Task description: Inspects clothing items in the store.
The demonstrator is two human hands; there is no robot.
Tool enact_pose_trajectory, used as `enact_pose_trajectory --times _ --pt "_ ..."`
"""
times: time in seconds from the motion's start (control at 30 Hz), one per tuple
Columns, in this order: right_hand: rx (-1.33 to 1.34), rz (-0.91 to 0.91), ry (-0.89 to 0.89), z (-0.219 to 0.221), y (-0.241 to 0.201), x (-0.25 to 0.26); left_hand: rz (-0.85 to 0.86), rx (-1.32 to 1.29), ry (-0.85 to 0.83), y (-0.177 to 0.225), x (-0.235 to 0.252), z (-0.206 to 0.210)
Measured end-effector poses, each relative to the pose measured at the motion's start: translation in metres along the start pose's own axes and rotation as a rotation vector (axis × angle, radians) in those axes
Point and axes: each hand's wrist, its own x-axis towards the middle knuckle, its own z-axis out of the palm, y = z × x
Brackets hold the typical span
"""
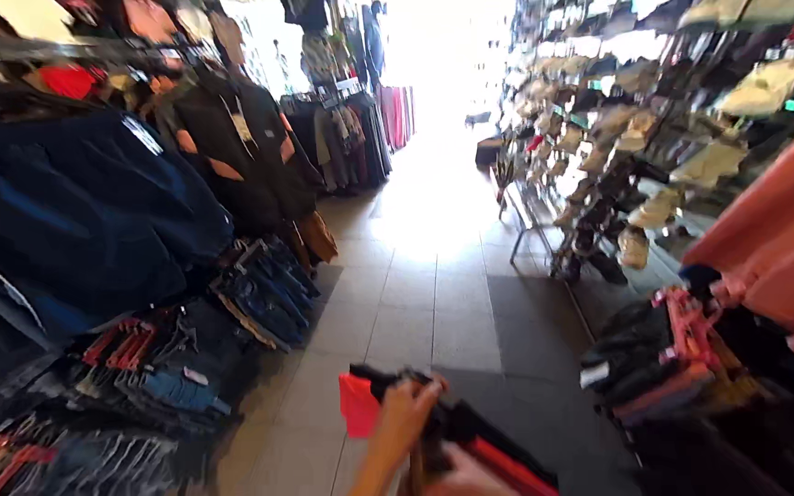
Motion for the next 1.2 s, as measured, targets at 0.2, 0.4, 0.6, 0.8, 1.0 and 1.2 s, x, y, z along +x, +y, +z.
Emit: enact_pose_trajectory --times 0.2,0.4,0.6,0.8,1.0,1.2 --pt "0.185 -0.213 0.223 -0.067 -0.016 -0.090 0.112 0.050 0.037 -0.011 -0.004 -0.036" --pt "0.451 -0.295 0.657 -0.119 0.004 -0.134 0.663 -0.104 0.322 -0.034 0.012 -0.030" --pt "-0.236 -0.111 0.658 -0.118 0.016 -0.079 0.820 -0.650 0.271 0.016 0.035 -0.117" --pt "-0.846 -0.977 0.050 0.050 -0.043 -0.018 0.851 -1.159 -0.062 0.039 0.016 -0.181" --pt "-1.310 -1.241 0.536 0.023 -0.073 0.037 0.774 -1.273 -0.064 0.068 -0.051 -0.160" --pt "-1.183 -1.040 0.595 0.018 -0.107 0.009 0.865 -1.199 -0.068 0.068 -0.055 -0.144"
